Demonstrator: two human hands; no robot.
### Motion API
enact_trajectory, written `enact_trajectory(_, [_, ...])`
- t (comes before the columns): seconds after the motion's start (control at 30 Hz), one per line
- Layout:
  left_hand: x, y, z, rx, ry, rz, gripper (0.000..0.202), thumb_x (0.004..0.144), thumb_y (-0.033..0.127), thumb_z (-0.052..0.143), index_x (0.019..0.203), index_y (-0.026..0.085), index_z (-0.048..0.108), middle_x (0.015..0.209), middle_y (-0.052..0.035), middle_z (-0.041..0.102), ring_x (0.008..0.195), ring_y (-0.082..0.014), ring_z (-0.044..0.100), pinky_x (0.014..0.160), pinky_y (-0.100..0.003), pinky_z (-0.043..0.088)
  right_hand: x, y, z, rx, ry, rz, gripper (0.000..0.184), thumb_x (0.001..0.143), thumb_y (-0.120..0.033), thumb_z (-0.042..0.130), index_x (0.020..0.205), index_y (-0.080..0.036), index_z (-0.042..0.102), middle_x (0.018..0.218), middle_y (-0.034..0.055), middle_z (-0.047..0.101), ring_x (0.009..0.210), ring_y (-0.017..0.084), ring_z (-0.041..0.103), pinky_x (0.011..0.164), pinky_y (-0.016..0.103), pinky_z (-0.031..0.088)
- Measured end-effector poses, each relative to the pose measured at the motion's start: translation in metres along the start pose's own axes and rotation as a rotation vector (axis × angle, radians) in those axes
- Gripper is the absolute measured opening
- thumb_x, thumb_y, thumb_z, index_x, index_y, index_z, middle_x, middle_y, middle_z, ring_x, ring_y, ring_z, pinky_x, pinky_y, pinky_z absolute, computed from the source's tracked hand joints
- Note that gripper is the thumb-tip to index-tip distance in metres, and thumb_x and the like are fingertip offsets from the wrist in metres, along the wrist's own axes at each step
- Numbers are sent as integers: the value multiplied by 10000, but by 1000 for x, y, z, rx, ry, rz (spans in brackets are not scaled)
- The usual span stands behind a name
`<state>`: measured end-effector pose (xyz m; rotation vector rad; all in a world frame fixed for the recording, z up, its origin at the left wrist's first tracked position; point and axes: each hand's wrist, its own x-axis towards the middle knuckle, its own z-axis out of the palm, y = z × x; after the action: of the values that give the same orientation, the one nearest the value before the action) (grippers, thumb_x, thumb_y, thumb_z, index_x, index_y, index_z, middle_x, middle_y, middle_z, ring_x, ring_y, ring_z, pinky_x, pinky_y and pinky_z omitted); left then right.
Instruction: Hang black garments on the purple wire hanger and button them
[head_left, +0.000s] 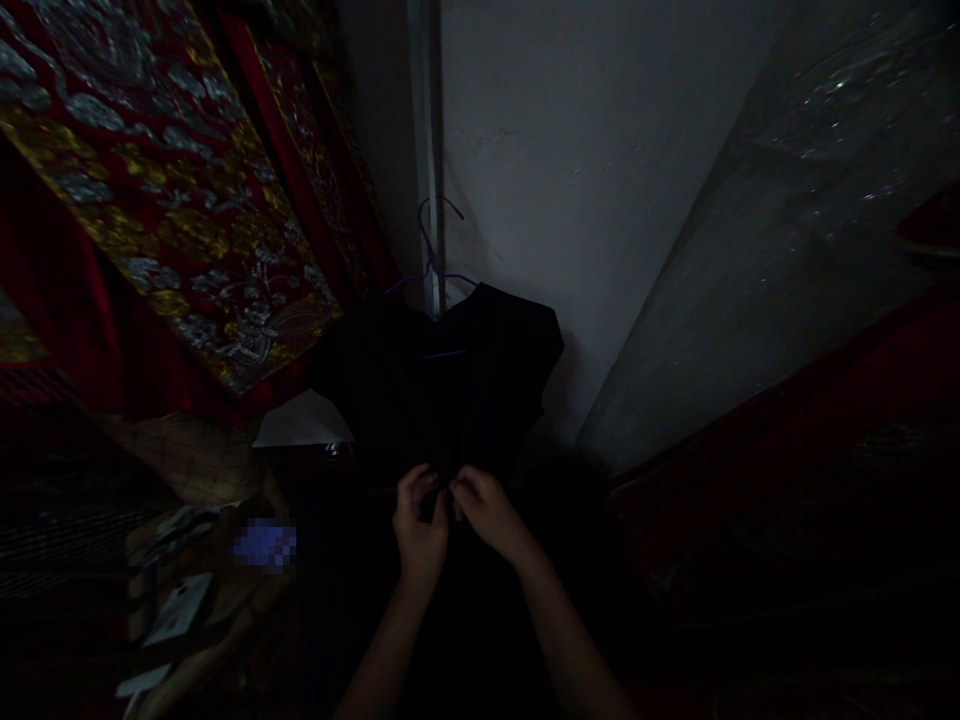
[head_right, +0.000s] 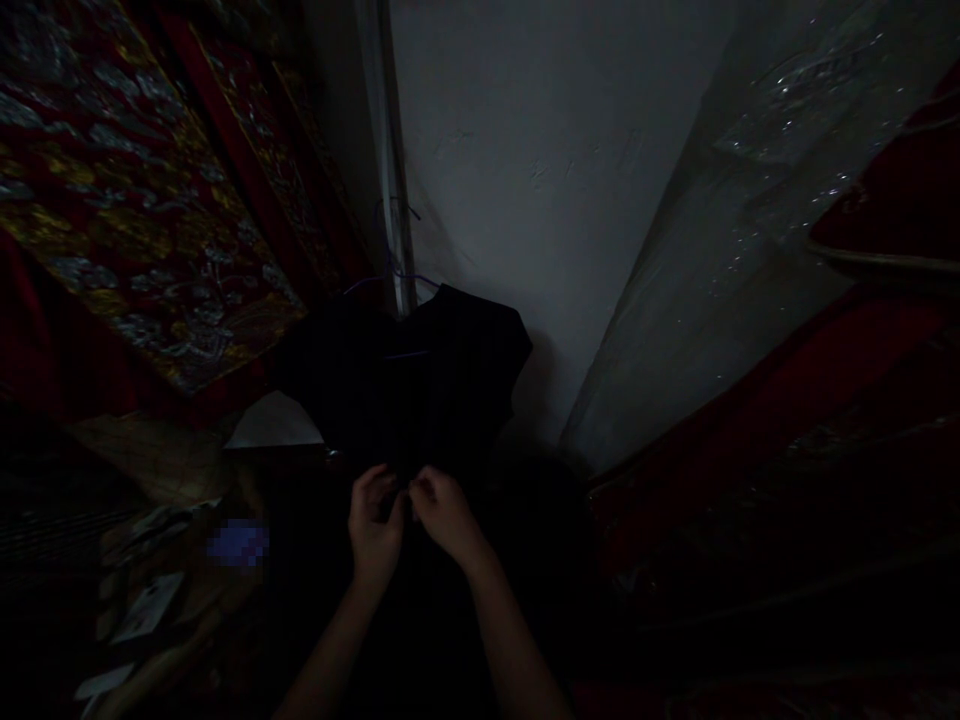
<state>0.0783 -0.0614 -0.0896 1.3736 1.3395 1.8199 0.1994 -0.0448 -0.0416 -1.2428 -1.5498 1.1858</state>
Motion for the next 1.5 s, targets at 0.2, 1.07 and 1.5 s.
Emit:
enact_trajectory(0.2, [-2, -2, -1, 26, -15, -23, 398, 831, 216, 671, 1217, 210, 573, 1032, -67, 696, 974, -194, 706, 867, -331, 575, 3, -2, -4, 335, -33, 167, 270, 730, -413, 608, 748, -150, 661, 496, -9, 611, 377, 75, 401, 421, 219, 248])
enact_trajectory(1.07, [155, 117, -3, 236, -117, 508, 142, 912, 292, 627, 983, 196, 704, 889, -31, 722, 806, -168, 665, 812, -307, 514, 98, -172, -58, 184, 181, -426, 168, 833, -294, 580, 719, -172, 602, 451, -54, 530, 375, 62, 421, 399, 190, 274])
enact_trajectory(1.5, [222, 180, 20, 571, -607, 792, 116, 904, 170, 562, 895, 174, 677, 860, -54, 663, 806, -200, 631, 782, -318, 474, 97, -164, -66, -12, 340, -555, 201, 863, -278, 557, 682, -201, 516, 552, -49, 487, 498, 89, 412, 506, 240, 285])
